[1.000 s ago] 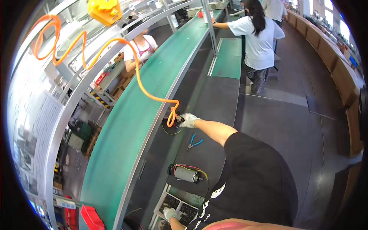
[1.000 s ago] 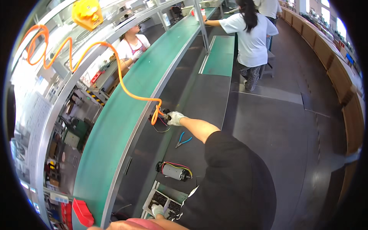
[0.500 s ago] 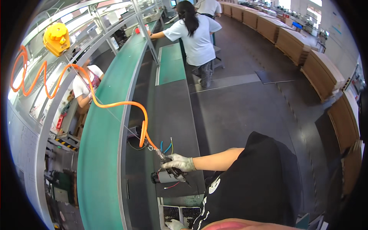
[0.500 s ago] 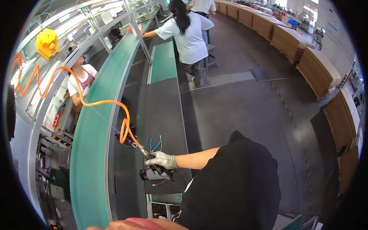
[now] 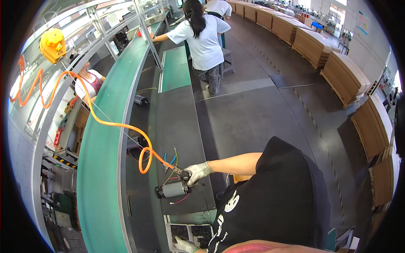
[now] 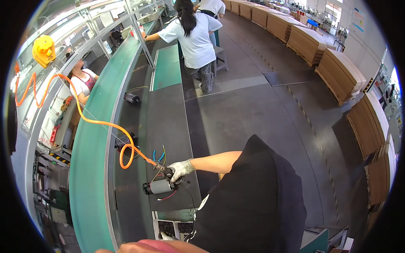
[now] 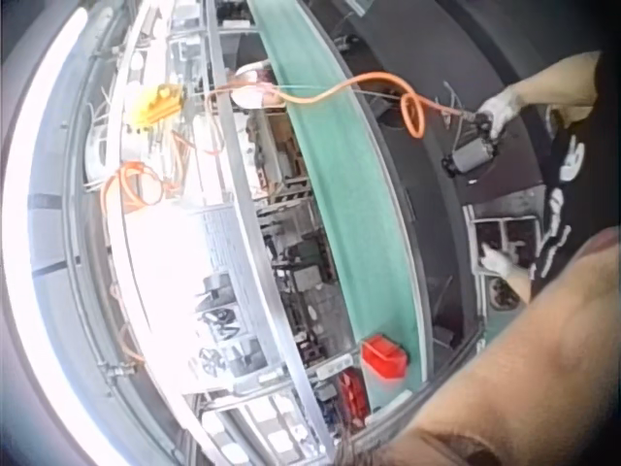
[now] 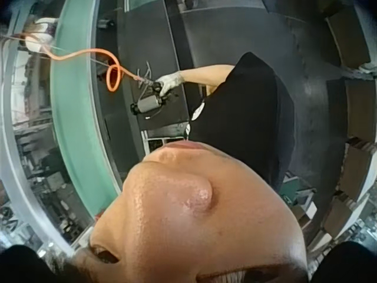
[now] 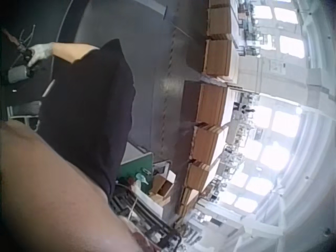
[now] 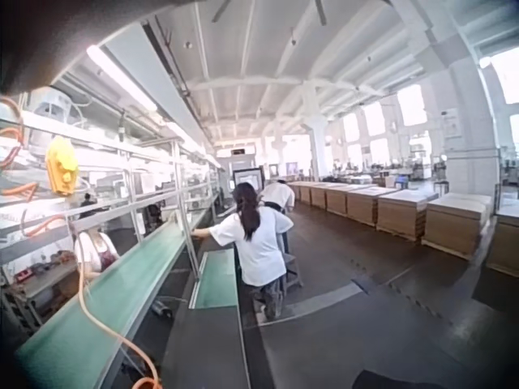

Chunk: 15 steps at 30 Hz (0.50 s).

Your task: Assembling cooling fans onto electric motors using an electric screwdriver and pliers.

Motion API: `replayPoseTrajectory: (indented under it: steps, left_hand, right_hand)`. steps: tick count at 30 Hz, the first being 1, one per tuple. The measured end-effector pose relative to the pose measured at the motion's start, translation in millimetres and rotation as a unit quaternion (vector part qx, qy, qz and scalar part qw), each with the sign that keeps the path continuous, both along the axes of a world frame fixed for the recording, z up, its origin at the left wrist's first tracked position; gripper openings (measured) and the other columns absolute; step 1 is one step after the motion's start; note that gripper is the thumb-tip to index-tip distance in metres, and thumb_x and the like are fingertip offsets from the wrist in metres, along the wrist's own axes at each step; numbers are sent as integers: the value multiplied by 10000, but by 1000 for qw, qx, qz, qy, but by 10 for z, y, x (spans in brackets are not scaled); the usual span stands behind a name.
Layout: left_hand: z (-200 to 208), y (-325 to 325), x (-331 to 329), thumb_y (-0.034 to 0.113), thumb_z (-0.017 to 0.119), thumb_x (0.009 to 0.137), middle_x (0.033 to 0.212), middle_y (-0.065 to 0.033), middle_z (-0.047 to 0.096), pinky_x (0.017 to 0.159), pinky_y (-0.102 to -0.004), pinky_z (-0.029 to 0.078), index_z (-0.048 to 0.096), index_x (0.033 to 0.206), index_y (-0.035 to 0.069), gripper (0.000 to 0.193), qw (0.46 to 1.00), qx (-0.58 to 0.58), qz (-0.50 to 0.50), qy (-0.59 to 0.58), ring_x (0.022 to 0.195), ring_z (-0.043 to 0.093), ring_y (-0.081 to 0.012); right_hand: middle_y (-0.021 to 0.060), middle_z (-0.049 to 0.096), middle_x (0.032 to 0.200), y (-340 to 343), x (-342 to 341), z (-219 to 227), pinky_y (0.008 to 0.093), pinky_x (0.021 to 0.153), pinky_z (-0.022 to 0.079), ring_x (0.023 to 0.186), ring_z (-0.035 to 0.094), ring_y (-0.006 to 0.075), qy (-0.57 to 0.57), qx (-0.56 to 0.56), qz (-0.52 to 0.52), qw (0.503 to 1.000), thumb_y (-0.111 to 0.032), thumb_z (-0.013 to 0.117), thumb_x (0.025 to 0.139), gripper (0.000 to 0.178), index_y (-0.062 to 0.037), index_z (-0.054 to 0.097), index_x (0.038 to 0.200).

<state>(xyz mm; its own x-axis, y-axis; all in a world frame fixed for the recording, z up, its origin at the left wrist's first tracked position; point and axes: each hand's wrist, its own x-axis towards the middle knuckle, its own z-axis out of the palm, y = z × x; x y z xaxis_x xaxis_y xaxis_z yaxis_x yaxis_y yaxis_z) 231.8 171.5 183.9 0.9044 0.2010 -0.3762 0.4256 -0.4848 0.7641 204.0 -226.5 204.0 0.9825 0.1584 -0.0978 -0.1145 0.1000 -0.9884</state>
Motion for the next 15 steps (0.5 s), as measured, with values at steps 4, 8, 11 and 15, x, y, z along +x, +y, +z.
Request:
replayPoseTrajectory:
  steps: [4, 8, 11, 15]
  left_hand:
    - [-185, 47, -200, 296, 572, 916, 1309, -194, 523, 989, -431, 442, 424, 1372, -11, 570, 875, -479, 61, 20, 1185, 509, -324]
    - [-76, -441, -259, 312, 592, 955, 1192, -118, 581, 919, -368, 462, 527, 1287, 15, 450, 864, -488, 103, 65, 1061, 545, -234]
    - [211, -887, -228, 241, 576, 973, 1120, -85, 570, 902, -334, 457, 545, 1251, 26, 353, 791, -571, 185, 121, 974, 544, -216]
    - [-289, -813, -414, 163, 610, 948, 921, -30, 565, 687, -259, 429, 590, 1100, 48, 192, 599, -777, 168, 94, 767, 488, -123]
  right_hand:
    - [58, 622, 1075, 115, 88, -156, 305, 883, 504, 1014, 585, 139, -2, -7, 18, 1000, -199, 779, 755, 671, -77, 480, 1343]
    - [35, 618, 1099, 210, -7, 360, 327, 894, 508, 1034, 578, 140, 21, -116, 42, 992, -223, 806, 746, 699, -129, 478, 1356]
    - [24, 625, 893, 240, 144, -214, 289, 630, 526, 735, 604, 122, 75, 23, -61, 995, -158, 805, 764, 597, -55, 520, 1278]
    - [58, 654, 892, 347, 399, -195, 314, 709, 535, 768, 631, 148, 67, 71, 7, 995, -64, 722, 790, 251, -37, 626, 1021]
